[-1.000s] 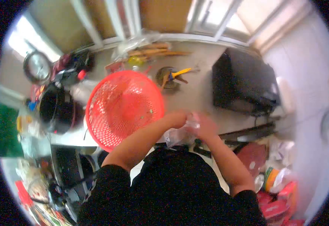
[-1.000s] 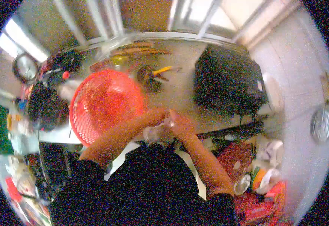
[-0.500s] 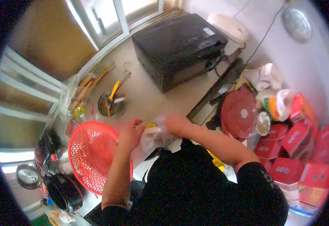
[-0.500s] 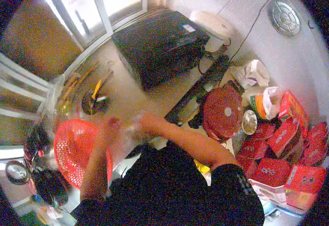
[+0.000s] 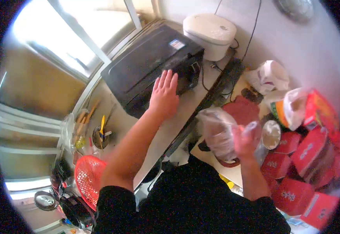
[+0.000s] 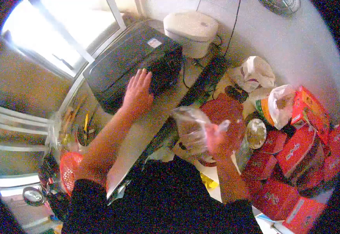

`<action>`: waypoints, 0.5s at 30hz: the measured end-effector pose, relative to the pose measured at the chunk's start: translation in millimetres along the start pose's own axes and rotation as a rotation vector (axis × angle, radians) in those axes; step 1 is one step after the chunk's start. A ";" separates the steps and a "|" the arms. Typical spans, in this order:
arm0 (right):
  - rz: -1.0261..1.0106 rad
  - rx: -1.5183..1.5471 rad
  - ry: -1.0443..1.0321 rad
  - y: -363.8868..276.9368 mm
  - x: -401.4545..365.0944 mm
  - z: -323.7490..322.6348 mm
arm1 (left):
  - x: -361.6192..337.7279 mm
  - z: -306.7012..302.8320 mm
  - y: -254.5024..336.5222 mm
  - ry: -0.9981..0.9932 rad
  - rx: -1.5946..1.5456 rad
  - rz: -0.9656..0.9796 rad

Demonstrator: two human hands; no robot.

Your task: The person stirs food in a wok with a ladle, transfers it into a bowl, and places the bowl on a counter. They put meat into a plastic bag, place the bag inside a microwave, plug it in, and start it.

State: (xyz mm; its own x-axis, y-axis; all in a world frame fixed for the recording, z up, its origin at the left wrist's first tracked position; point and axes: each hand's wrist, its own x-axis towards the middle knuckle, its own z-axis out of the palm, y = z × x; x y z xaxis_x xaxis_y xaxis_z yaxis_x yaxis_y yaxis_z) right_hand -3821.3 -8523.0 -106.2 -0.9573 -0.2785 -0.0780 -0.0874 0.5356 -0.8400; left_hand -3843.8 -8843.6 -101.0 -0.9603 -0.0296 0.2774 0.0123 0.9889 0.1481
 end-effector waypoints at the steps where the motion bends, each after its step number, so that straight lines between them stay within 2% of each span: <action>1: 0.053 -0.007 0.083 10.5 5.8 -12.2 | 12.3 16.8 0.7 -0.028 0.062 -0.067; 3: 0.163 -0.023 0.243 28.9 17.7 -32.8 | 22.1 23.4 13.0 -0.013 0.109 -0.170; 4: 0.171 -0.015 0.237 36.4 23.7 -41.8 | 20.7 23.7 16.7 -0.024 0.116 -0.168; 6: 0.287 0.218 0.251 42.2 36.0 -57.1 | 13.6 23.5 22.0 -0.041 0.035 -0.177; 7: 0.349 0.351 0.220 37.5 42.7 -63.0 | 5.3 21.0 29.1 0.064 -0.016 -0.140; 8: 0.359 0.356 0.208 41.5 51.4 -65.2 | -5.5 20.4 33.2 0.051 -0.008 -0.146; 10: 0.370 0.384 0.192 51.4 68.4 -68.5 | -31.0 18.1 40.1 0.103 -0.191 0.019; 12: 0.357 0.389 0.152 47.3 90.3 -63.7 | -63.0 24.6 45.5 0.291 -0.282 0.146; 13: 0.348 0.471 0.077 48.7 102.7 -58.7 | -79.0 21.0 46.5 0.280 -0.281 0.144; 15: 0.355 0.634 -0.064 35.4 125.5 -45.0 | -100.8 0.7 49.7 0.137 -0.285 0.189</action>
State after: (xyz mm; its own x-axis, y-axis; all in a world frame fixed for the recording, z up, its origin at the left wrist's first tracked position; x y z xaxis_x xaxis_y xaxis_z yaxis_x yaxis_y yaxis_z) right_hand -3957.0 -8503.1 -121.6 -0.8787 -0.2298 -0.4184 0.4203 0.0432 -0.9063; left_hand -3746.7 -8791.3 -122.2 -0.8877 0.1119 0.4466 0.2819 0.8991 0.3349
